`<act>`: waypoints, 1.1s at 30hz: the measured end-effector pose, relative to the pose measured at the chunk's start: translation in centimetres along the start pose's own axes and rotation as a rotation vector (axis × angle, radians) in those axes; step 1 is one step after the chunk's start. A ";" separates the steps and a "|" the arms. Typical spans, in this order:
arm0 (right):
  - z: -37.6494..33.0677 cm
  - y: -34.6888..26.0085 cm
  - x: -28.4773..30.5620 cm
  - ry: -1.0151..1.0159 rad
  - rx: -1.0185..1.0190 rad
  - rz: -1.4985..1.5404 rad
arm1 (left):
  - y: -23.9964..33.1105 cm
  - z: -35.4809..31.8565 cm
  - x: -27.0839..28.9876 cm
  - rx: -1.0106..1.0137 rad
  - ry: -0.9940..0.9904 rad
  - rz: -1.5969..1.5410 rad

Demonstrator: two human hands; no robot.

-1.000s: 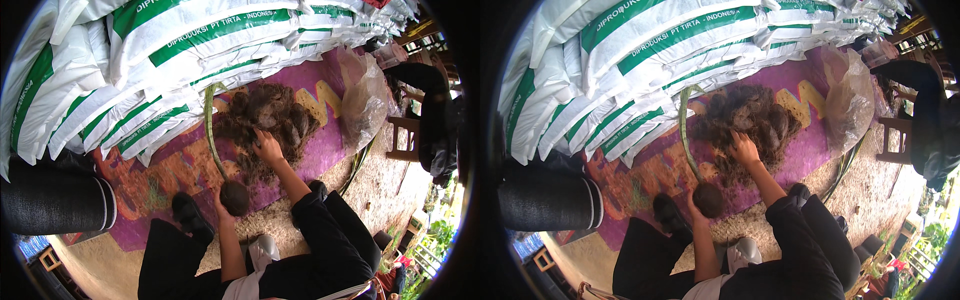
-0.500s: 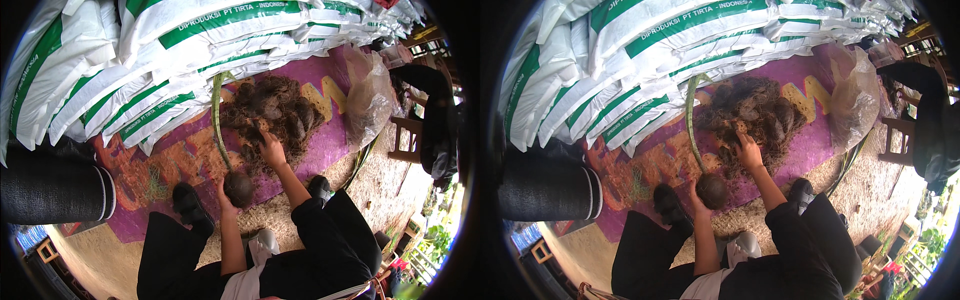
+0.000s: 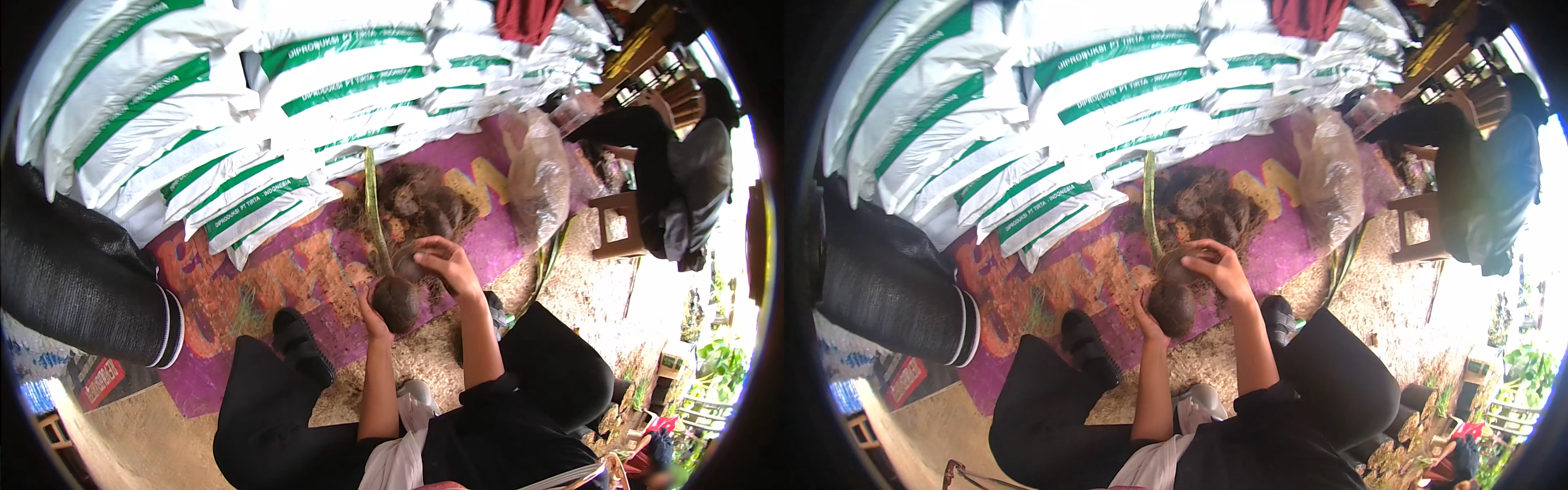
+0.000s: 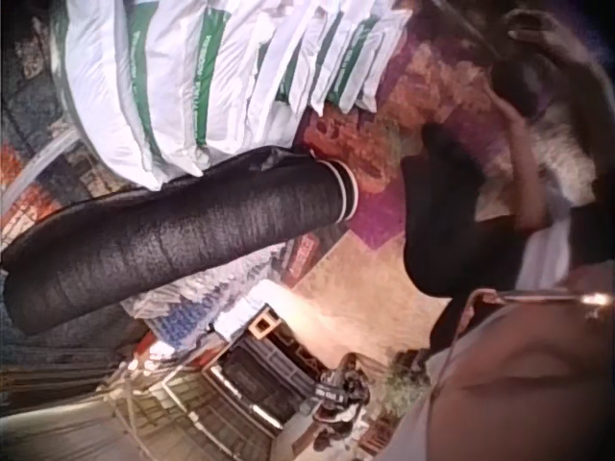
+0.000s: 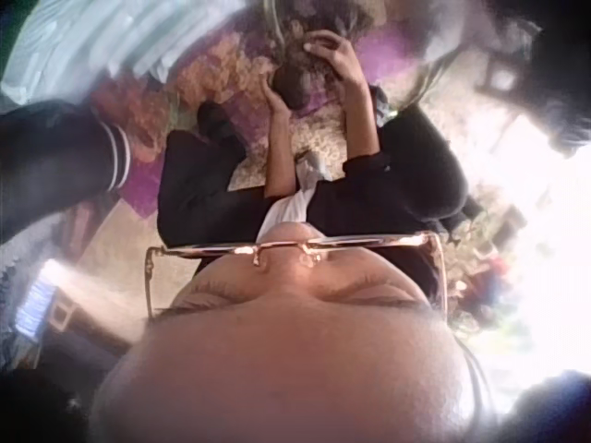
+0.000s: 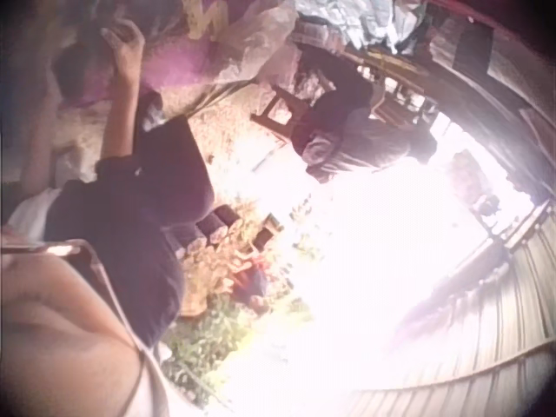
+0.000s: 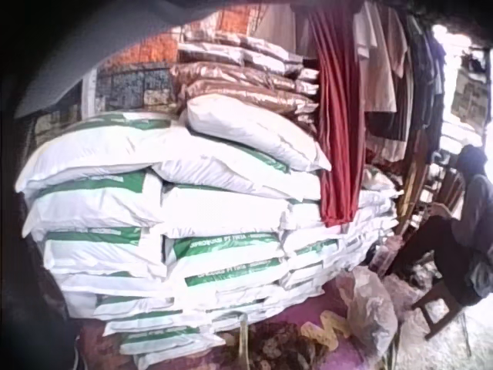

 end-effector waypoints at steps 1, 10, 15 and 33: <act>-1.8 -2.5 -0.7 -0.065 0.058 -0.133 | -0.4 -0.5 -0.5 -0.008 -0.013 0.000; -14.2 -11.0 -0.7 0.288 0.455 -0.744 | 0.7 -8.5 -7.3 -0.083 -0.370 0.052; -20.7 -14.1 -2.2 0.301 0.714 -0.663 | 2.2 -12.1 -8.8 -0.144 -0.519 0.049; -20.1 -24.2 -4.1 0.208 0.945 -0.551 | 10.8 -17.4 -21.9 -0.210 -0.716 0.078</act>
Point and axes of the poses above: each hand's wrist, its own z-axis towards the middle knuckle, its own x-axis out of the back of the hand, y = z × x, the point moved 8 cm from there along z, towards the middle knuckle, and after that the axes turned 11 degrees about -z, right-handed, at the moved point
